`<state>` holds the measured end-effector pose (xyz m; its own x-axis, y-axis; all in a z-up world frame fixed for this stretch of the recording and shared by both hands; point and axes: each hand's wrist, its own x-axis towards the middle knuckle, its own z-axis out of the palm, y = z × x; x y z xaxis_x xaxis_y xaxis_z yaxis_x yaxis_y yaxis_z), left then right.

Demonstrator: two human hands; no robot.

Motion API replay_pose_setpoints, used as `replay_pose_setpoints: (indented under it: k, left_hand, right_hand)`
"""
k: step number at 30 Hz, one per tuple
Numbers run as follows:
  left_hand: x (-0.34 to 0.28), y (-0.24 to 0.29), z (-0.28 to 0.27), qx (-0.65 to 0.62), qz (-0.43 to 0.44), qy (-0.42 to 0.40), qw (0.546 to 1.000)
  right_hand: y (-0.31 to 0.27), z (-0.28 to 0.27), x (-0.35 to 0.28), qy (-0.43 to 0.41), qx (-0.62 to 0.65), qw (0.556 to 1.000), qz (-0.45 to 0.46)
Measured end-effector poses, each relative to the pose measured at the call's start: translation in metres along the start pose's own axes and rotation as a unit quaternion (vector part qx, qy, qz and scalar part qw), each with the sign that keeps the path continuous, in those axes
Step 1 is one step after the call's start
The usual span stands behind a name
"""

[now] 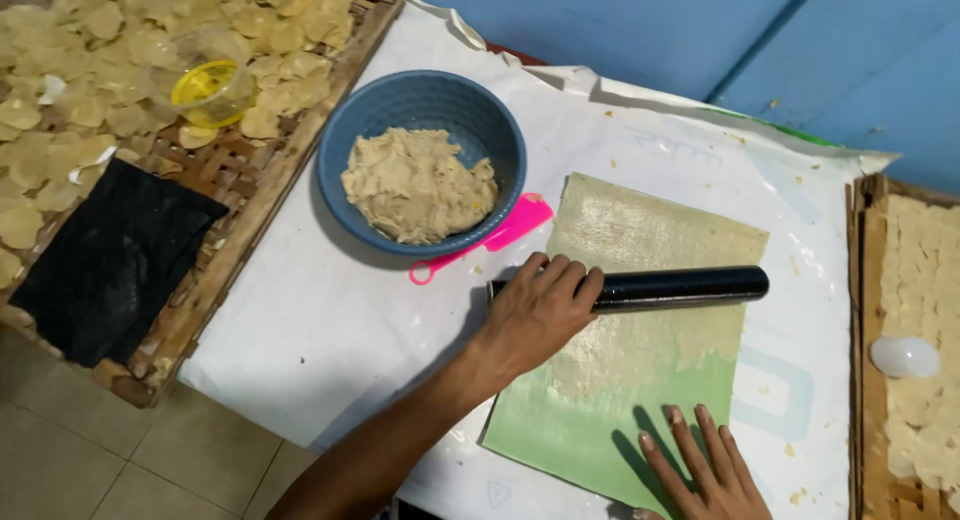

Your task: Flatten dough using a rolling pin on a flat surface to prepare thin crackers or snacks.

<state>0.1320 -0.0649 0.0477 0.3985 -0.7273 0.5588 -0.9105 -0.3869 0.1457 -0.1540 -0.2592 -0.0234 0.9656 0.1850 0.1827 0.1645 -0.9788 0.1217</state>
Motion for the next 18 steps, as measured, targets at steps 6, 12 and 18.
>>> replay_pose_setpoints:
  k: [6,12,18]
  left_hand:
    - [-0.006,-0.028,0.018,-0.088,-0.057,0.019,0.994]
    - [-0.008,-0.024,0.005,-0.052,-0.048,0.096,0.993]
    - [-0.032,0.008,0.047,0.036,-0.064,0.025,0.997]
  right_hand:
    - [-0.004,-0.074,0.123,0.009,0.156,0.987,0.023]
    - [-0.055,-0.148,0.287,0.078,0.248,0.961,-0.099]
    - [-0.118,-0.066,0.354,-0.061,0.067,0.957,-0.275]
